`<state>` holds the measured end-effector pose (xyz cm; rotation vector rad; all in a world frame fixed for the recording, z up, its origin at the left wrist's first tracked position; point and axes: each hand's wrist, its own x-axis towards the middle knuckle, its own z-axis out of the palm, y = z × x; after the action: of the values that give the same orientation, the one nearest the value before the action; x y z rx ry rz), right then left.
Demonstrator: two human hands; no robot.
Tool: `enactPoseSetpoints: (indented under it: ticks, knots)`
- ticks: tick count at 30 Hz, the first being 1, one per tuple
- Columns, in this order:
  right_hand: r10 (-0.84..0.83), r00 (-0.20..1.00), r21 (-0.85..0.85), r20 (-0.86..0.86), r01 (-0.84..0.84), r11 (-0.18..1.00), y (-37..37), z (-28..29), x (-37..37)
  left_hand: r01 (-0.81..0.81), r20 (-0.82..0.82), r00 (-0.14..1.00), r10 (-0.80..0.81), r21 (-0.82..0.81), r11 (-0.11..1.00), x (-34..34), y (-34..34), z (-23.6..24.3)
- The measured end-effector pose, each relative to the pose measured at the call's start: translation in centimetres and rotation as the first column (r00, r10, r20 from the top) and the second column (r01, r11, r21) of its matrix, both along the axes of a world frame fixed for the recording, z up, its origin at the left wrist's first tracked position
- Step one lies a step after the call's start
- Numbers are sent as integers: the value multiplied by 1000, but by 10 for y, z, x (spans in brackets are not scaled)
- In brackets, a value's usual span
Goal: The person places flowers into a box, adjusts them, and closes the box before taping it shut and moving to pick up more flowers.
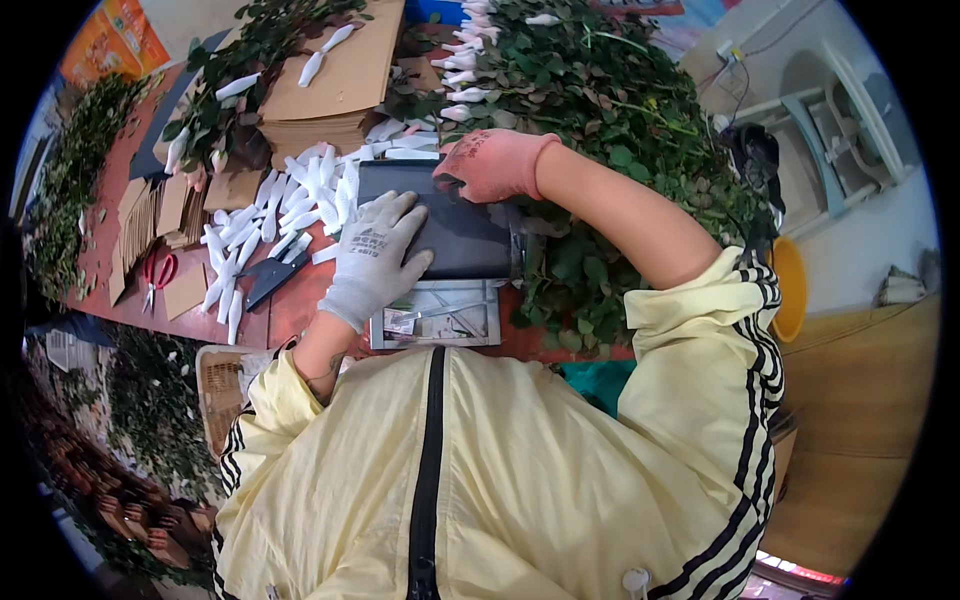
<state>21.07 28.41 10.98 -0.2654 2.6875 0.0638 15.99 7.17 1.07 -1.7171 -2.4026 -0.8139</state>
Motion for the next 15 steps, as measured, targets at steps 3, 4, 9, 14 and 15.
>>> enactPoseSetpoints:
  ticks: [3,4,9,14,15]
  knots:
    - [56,991,47,123,-62,997,-8,2,-20,-5,19,1000,5,6,1000,-1,-1,-4]
    - [67,987,56,143,-75,996,-9,-1,-25,-3,23,1000,3,-11,1000,0,-2,-4]
    - [167,982,130,89,-178,976,-18,-19,-38,-8,-36,999,8,3,1000,2,-1,3]
    - [28,998,436,-49,-4,900,-23,-18,-29,-1,-21,1000,-2,-104,995,8,6,11]
    - [-5,992,455,-124,61,889,-18,-14,-27,-1,2,1000,1,-129,992,9,7,13]
